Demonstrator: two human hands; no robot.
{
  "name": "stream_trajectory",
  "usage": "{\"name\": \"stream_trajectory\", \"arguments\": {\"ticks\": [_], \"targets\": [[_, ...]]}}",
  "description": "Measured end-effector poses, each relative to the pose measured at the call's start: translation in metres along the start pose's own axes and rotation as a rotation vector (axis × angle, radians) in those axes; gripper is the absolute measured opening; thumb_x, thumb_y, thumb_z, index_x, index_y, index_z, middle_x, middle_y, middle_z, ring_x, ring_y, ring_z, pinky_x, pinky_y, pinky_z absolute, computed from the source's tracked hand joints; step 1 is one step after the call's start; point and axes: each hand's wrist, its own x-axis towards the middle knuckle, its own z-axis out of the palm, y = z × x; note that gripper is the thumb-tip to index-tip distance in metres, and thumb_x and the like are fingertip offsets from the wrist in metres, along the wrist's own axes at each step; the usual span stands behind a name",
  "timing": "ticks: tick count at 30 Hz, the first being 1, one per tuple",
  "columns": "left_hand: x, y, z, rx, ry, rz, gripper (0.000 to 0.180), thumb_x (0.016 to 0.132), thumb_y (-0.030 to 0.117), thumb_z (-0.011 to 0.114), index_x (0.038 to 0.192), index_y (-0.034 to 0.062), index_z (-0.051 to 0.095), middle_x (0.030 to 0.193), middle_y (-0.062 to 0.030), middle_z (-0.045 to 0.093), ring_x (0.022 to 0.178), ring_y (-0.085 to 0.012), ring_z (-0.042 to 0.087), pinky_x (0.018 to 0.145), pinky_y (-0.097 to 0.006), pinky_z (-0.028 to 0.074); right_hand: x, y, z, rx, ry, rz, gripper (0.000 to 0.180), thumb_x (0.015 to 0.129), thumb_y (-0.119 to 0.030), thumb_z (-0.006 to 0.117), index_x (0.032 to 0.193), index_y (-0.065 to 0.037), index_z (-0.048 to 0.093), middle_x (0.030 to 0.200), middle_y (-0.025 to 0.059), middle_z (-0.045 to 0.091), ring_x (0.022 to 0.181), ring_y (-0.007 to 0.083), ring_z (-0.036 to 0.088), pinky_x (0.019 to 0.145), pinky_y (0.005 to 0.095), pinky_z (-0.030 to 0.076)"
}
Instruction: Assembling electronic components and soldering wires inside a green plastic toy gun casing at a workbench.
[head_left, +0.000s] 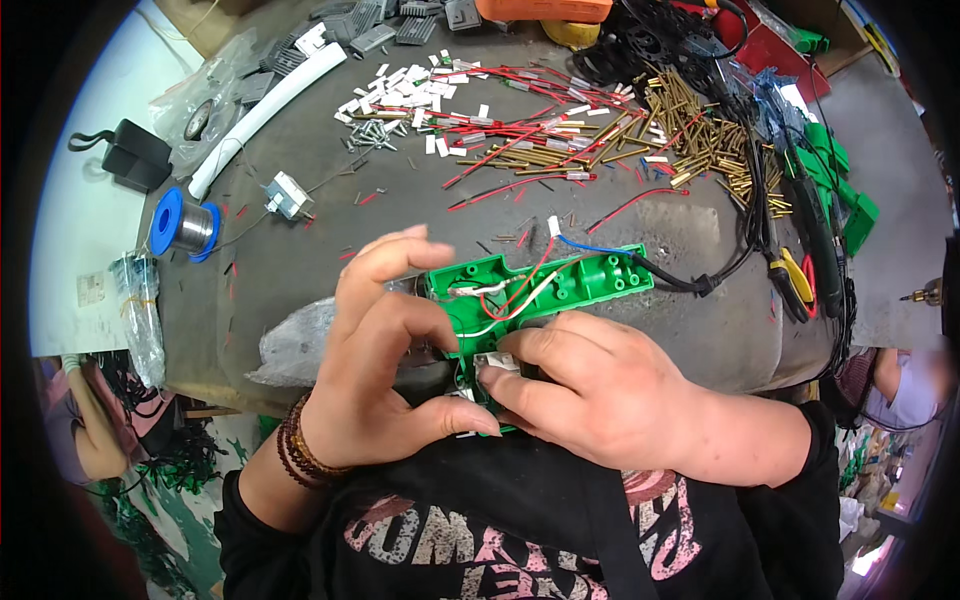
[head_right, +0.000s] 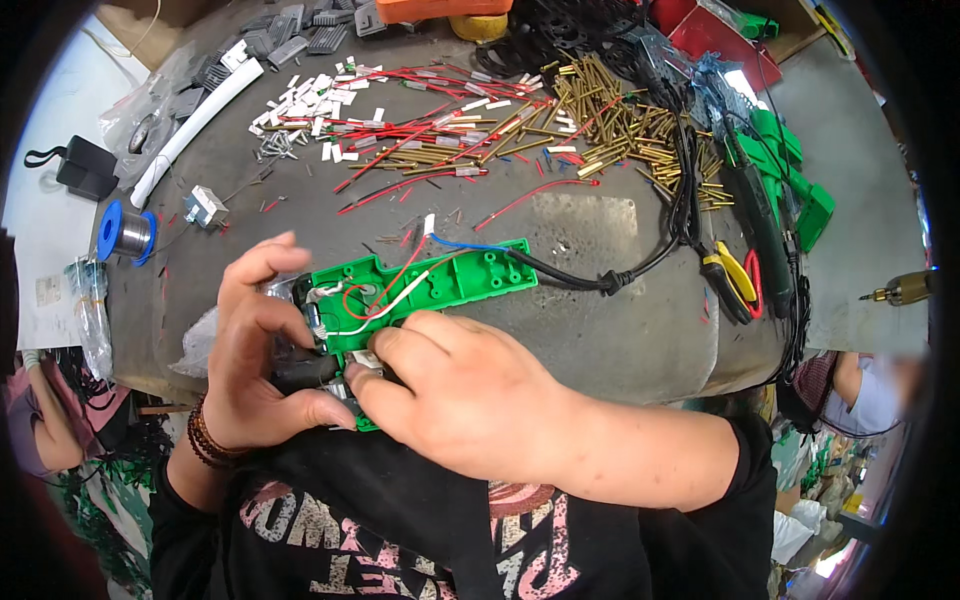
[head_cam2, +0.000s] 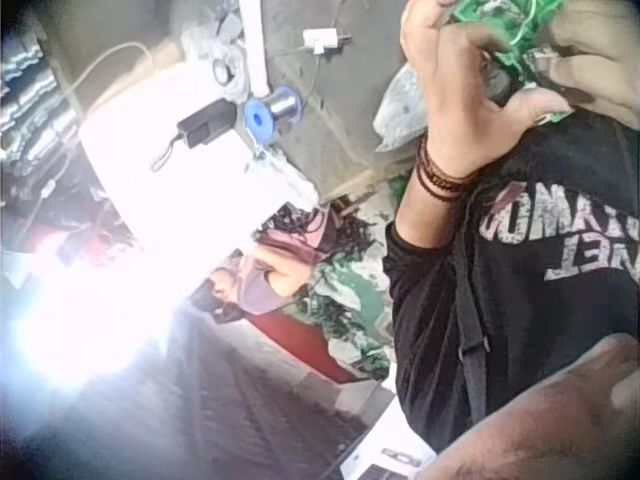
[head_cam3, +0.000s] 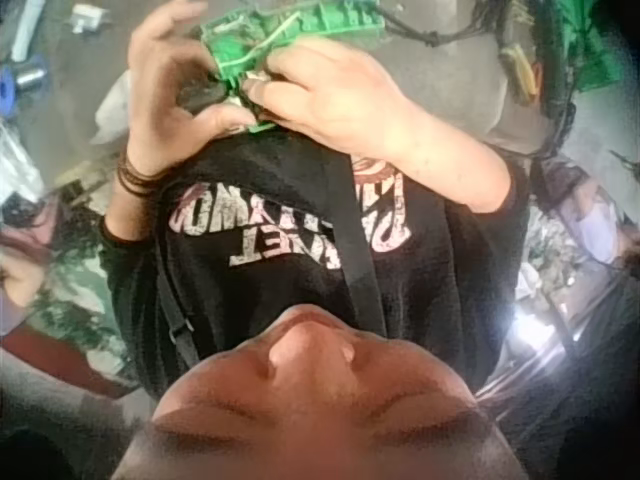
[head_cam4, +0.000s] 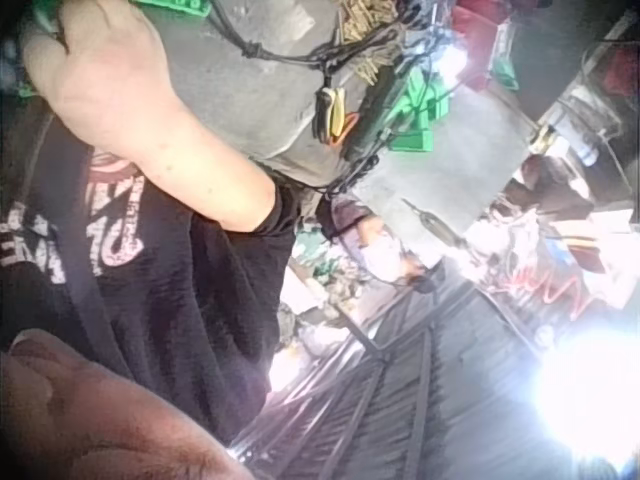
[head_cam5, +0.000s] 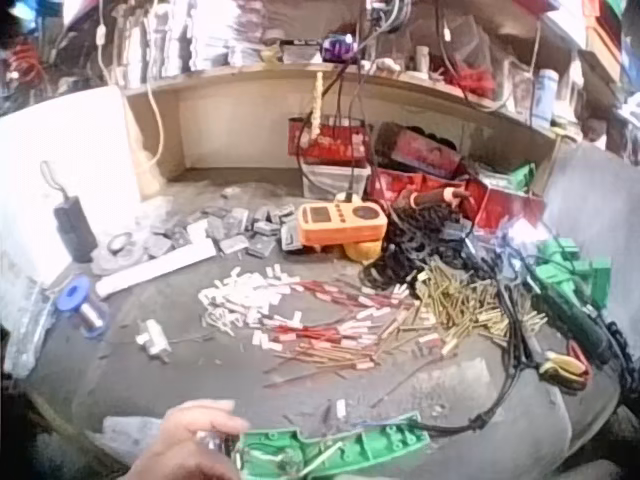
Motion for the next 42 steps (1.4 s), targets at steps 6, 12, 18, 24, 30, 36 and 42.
{"name": "stream_trajectory", "arguments": {"ticks": [6,12,18,24,30,36,42], "targets": [[0.003,0.004,-0.004,0.035,-0.051,-0.034,0.067,0.061,0.057,0.087,0.09,0.0066,0.053,0.141,-0.0265,0.045,0.137,-0.0456,0.039,0.11,-0.055,0.03,0.001,0.005,-0.005,0.063,-0.078,0.016,0.028,0.075,-0.016,0.067,0.101,-0.006,0.068,0.092,0.0069,0.057,0.082,0.022,0.059,0.069,0.0305,0.054],[-0.002,0.01,-0.008,-0.074,-0.054,-0.052,0.051,0.066,0.036,0.091,0.094,0.0061,0.06,0.141,-0.0217,0.047,0.132,-0.0419,0.044,0.108,-0.051,0.035,-0.005,0.002,-0.006,0.271,-0.079,0.11,0.036,0.077,-0.015,0.075,0.112,-0.01,0.067,0.107,0.0112,0.058,0.088,0.0256,0.063,0.075,0.0344,0.055],[0.041,-0.019,-0.031,-0.142,0.241,-0.232,0.028,0.077,0.015,0.081,0.095,0.004,0.062,0.106,-0.0124,0.066,0.095,-0.023,0.065,0.082,-0.032,0.051,-0.006,0.004,-0.015,0.329,-0.051,0.132,0.04,0.078,-0.011,0.077,0.117,-0.011,0.067,0.108,0.0099,0.058,0.079,0.0215,0.061,0.069,0.0339,0.055],[0.144,-0.093,-0.022,0.658,0.037,-0.402,0.04,0.085,0.043,0.068,0.087,0.0034,0.068,0.088,-0.016,0.07,0.085,-0.0339,0.067,0.076,-0.044,0.052,0.002,0.024,-0.046,0.243,0.063,0.06,0.037,0.076,-0.009,0.08,0.112,-0.008,0.069,0.108,0.0097,0.063,0.079,0.0225,0.063,0.068,0.0326,0.054],[0.146,-0.106,-0.031,0.537,0.091,-0.46,0.029,0.087,0.03,0.067,0.086,0.0007,0.066,0.074,-0.0149,0.066,0.073,-0.0284,0.066,0.069,-0.039,0.052,0.001,0.104,-0.096,0.147,0.34,0.24,0.02,0.082,-0.007,0.074,0.102,-0.005,0.071,0.105,0.0066,0.068,0.092,0.0177,0.064,0.082,0.0311,0.051],[0.086,0.006,-0.046,-0.004,0.334,-0.137,0.007,0.087,0.005,0.069,0.087,0.0005,0.064,0.079,-0.0049,0.061,0.07,-0.0113,0.057,0.063,-0.026,0.046,0.042,0.204,-0.131,0.495,0.669,0.631,0.054,0.092,-0.001,0.062,0.143,-0.01,0.047,0.134,0.0083,0.051,0.091,0.0105,0.057,0.075,0.0239,0.047],[0.024,0.034,-0.039,0.104,0.119,-0.01,0.015,0.068,-0.001,0.078,0.078,0.0058,0.069,0.069,-0.0027,0.061,0.059,-0.0188,0.057,0.054,-0.033,0.044,0.061,0.273,-0.125,0.131,0.6,0.391,0.023,0.093,-0.014,0.071,0.116,-0.01,0.068,0.087,-0.0057,0.06,0.078,0.0033,0.052,0.07,0.0181,0.041]]}}
